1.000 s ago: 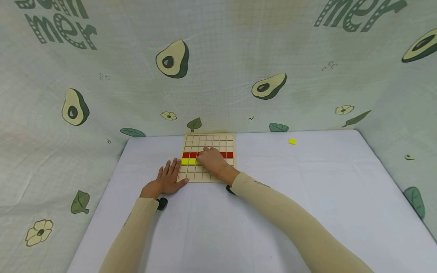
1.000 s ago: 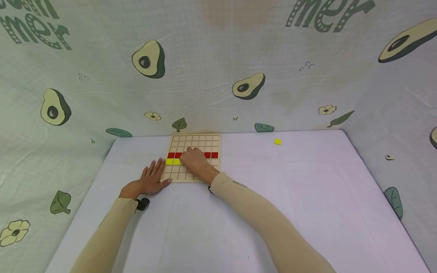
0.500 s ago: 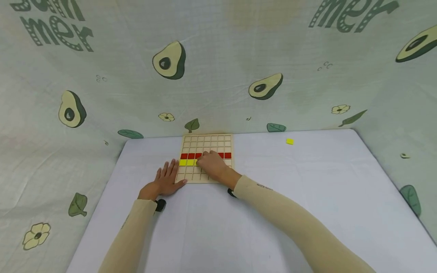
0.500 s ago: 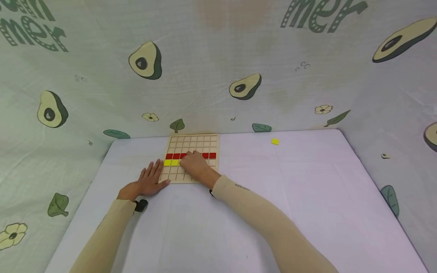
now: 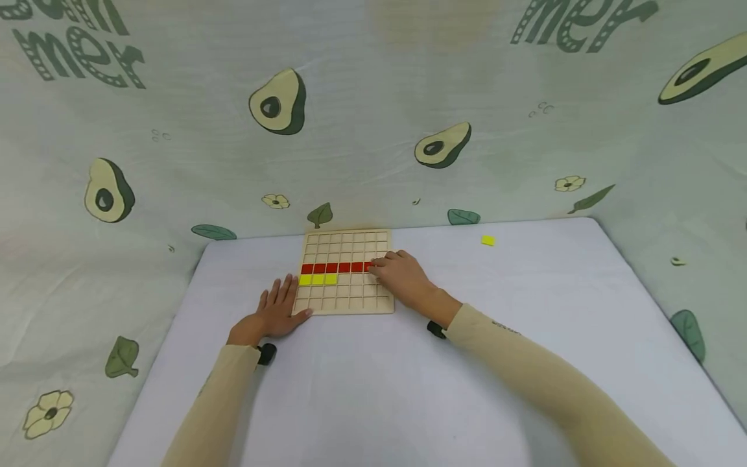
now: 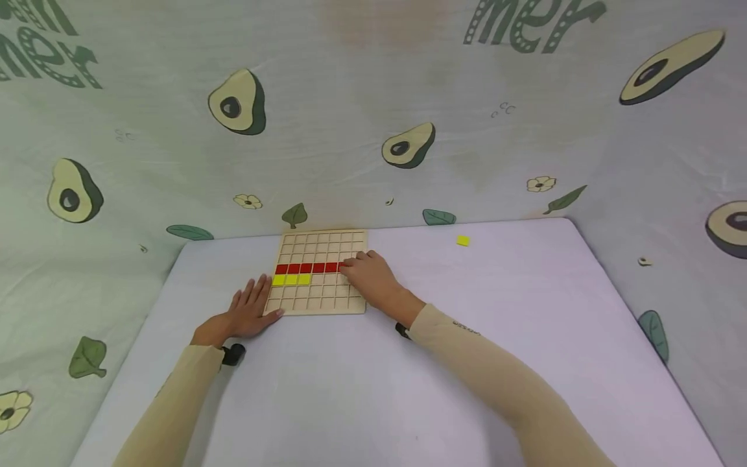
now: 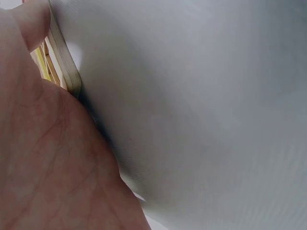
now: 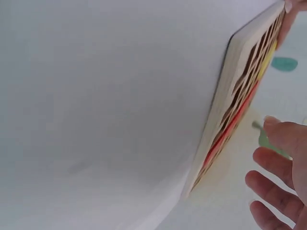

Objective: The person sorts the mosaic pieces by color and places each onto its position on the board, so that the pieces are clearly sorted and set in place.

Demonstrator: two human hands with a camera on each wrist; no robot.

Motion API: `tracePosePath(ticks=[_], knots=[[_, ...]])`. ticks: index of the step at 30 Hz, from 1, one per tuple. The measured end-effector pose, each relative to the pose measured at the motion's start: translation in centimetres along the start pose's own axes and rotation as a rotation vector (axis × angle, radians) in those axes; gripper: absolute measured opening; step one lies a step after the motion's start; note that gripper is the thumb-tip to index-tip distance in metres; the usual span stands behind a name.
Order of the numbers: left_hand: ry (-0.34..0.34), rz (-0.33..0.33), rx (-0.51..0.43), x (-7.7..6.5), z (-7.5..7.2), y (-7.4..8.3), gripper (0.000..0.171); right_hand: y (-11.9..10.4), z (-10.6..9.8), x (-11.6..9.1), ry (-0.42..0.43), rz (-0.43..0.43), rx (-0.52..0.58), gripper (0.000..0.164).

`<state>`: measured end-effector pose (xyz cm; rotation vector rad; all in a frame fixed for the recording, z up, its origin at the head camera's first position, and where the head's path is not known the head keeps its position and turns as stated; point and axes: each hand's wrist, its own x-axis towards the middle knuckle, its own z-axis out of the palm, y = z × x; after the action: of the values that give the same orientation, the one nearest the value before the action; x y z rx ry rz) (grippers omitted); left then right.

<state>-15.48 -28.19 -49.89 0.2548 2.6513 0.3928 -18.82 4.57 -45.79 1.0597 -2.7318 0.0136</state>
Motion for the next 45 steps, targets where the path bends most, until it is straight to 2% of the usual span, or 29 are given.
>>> tracePosePath(ticks=[5, 15, 20, 25, 31, 38, 45], knots=[[0.005, -0.013, -0.012, -0.5, -0.1, -0.3, 0.099, 3.0, -0.4, -2.3, 0.060, 0.061, 0.043, 0.033], [0.032, 0.006, -0.041, -1.0, 0.3, -0.8, 0.101, 10.3, -0.7, -7.2, 0.084, 0.210, 0.125, 0.037], [0.028, 0.009, -0.040, -1.0, 0.3, -1.0, 0.102, 13.8, -0.6, -8.8, 0.050, 0.282, 0.096, 0.040], [0.027, 0.013, -0.047, -1.0, 0.4, -1.0, 0.104, 16.3, -0.5, -9.9, -0.023, 0.342, 0.083, 0.043], [0.022, 0.017, -0.040, -0.7, 0.4, -0.9, 0.104, 18.5, 0.0, -10.8, -0.099, 0.383, 0.093, 0.046], [0.013, 0.020, -0.026, -0.2, 0.2, -0.7, 0.102, 19.9, 0.3, -11.1, -0.090, 0.399, 0.120, 0.044], [-0.008, 0.009, -0.030, 0.1, -0.2, -0.1, 0.101, 20.6, 0.9, -10.7, -0.101, 0.412, 0.132, 0.041]])
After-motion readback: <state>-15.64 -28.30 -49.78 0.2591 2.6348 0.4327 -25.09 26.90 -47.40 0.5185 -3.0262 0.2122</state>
